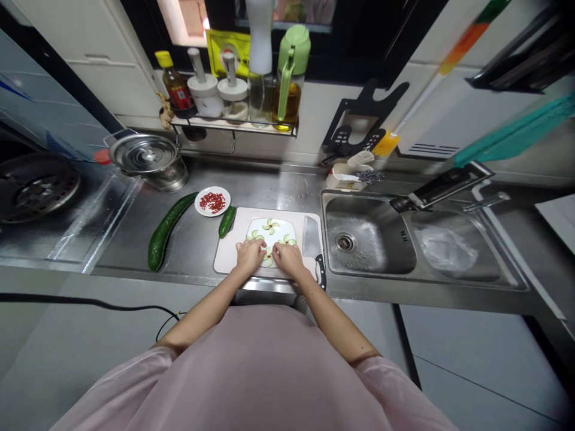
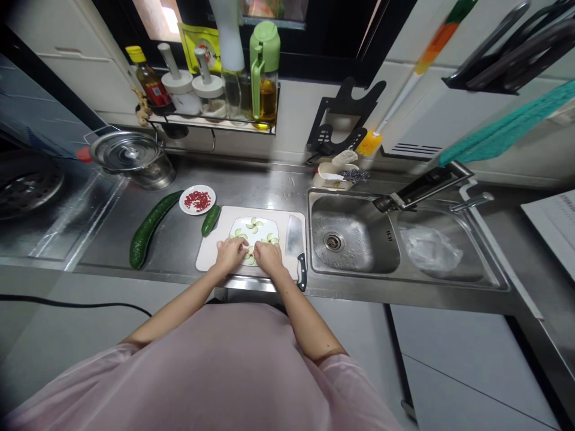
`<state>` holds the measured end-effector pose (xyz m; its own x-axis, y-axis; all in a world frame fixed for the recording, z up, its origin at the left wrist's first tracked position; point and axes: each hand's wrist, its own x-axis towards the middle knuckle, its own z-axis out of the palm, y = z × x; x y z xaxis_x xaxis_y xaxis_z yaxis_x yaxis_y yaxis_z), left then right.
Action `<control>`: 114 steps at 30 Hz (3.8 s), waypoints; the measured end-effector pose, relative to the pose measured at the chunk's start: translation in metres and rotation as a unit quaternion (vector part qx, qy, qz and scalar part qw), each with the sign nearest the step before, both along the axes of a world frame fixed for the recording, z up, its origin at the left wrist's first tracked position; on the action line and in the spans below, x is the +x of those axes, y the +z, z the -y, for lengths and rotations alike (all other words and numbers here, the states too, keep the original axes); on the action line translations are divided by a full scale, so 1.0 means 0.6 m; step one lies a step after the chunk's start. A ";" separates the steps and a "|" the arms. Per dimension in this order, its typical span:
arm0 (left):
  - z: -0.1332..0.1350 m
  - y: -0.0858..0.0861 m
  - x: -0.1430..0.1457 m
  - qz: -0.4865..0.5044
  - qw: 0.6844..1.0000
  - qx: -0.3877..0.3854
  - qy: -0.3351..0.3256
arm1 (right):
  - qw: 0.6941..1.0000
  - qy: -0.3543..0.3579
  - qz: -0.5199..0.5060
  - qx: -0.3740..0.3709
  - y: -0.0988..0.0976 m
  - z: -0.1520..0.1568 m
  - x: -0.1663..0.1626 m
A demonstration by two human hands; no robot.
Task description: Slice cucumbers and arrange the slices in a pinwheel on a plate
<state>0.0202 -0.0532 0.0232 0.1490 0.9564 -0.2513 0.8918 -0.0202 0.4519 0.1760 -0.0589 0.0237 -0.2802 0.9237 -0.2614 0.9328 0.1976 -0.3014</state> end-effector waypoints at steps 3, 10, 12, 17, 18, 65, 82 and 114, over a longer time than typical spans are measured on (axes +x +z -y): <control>-0.003 0.006 -0.007 0.005 1.000 0.019 0.024 | 0.999 -0.032 -0.019 0.012 0.006 -0.003 0.012; -0.014 0.028 -0.045 0.055 0.989 0.052 0.128 | 0.979 -0.163 -0.106 0.068 0.022 -0.013 0.074; -0.017 0.032 -0.059 0.068 0.982 0.060 0.164 | 0.964 -0.209 -0.137 0.091 0.026 -0.013 0.095; -0.024 0.037 -0.093 0.103 0.962 0.088 0.239 | 0.924 -0.288 -0.200 0.151 0.028 -0.007 0.144; -0.027 0.037 -0.098 0.108 0.957 0.094 0.252 | 0.917 -0.297 -0.212 0.160 0.026 -0.006 0.152; -0.276 -0.047 -0.264 -0.187 0.949 0.029 0.252 | 0.865 -0.387 -0.280 0.155 -0.007 0.000 0.206; -0.215 -0.010 -0.212 -0.066 0.897 0.187 0.396 | 0.870 -0.366 -0.290 0.156 -0.011 -0.001 0.195; 0.085 0.050 -0.007 0.122 0.969 0.217 0.000 | 0.939 -0.069 -0.334 0.043 0.075 0.066 0.014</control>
<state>0.0162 -0.1041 0.0529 0.1532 0.9641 0.2169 0.7602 -0.2552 0.5975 0.1846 -0.0984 0.0689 -0.2306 0.9730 0.0062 0.5601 0.1380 -0.8168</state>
